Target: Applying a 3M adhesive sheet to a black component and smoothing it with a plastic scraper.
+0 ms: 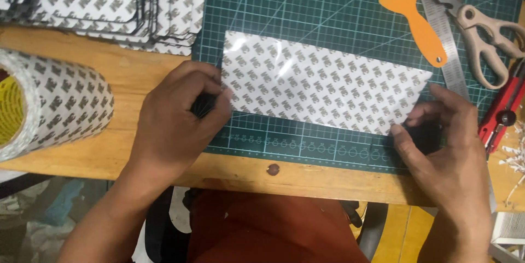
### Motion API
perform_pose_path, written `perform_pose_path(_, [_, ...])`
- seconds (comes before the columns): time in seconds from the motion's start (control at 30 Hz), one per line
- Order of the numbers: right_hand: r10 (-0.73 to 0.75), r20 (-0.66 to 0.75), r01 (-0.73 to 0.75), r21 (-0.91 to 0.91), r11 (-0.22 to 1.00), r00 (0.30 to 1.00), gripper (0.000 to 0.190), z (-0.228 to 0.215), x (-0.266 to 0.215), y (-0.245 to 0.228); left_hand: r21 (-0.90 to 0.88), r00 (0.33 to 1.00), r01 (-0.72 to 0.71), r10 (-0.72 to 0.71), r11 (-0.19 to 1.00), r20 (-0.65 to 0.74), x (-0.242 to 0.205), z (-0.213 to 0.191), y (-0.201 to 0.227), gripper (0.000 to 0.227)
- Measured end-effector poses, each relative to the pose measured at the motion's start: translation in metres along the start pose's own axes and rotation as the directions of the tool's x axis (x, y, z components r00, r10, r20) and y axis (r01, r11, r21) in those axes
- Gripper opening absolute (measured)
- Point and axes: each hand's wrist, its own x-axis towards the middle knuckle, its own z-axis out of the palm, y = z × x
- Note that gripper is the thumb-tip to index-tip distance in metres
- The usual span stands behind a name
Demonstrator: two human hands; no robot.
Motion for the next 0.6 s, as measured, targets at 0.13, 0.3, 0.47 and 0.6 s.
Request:
perform_pose_path(0.13, [-0.052,0.004,0.052,-0.016,0.999,0.999,0.07,0.0017,-0.0011,0.0062,0.021,1.0,-0.027,0.026,0.999,0.014,-0.0008,0.0008,-0.0059,0.019])
perform_pose_path(0.3, [-0.075,-0.004,0.075,-0.067,0.995,0.997,0.073,0.0022,-0.003,0.0066,0.041,0.997,-0.079,0.079,0.996,0.016,-0.0011,0.0012,-0.0067,0.016])
perform_pose_path(0.47, [-0.056,0.006,0.056,-0.068,0.996,0.998,0.071,0.0024,-0.003,0.0021,0.018,0.999,-0.033,0.032,0.999,0.031,-0.0004,-0.002,-0.0041,0.016])
perform_pose_path(0.6, [-0.093,0.0,0.093,-0.075,0.993,0.996,0.07,0.0032,-0.0016,0.0041,0.011,0.998,-0.064,0.064,0.998,-0.002,-0.0018,0.0027,-0.01,0.015])
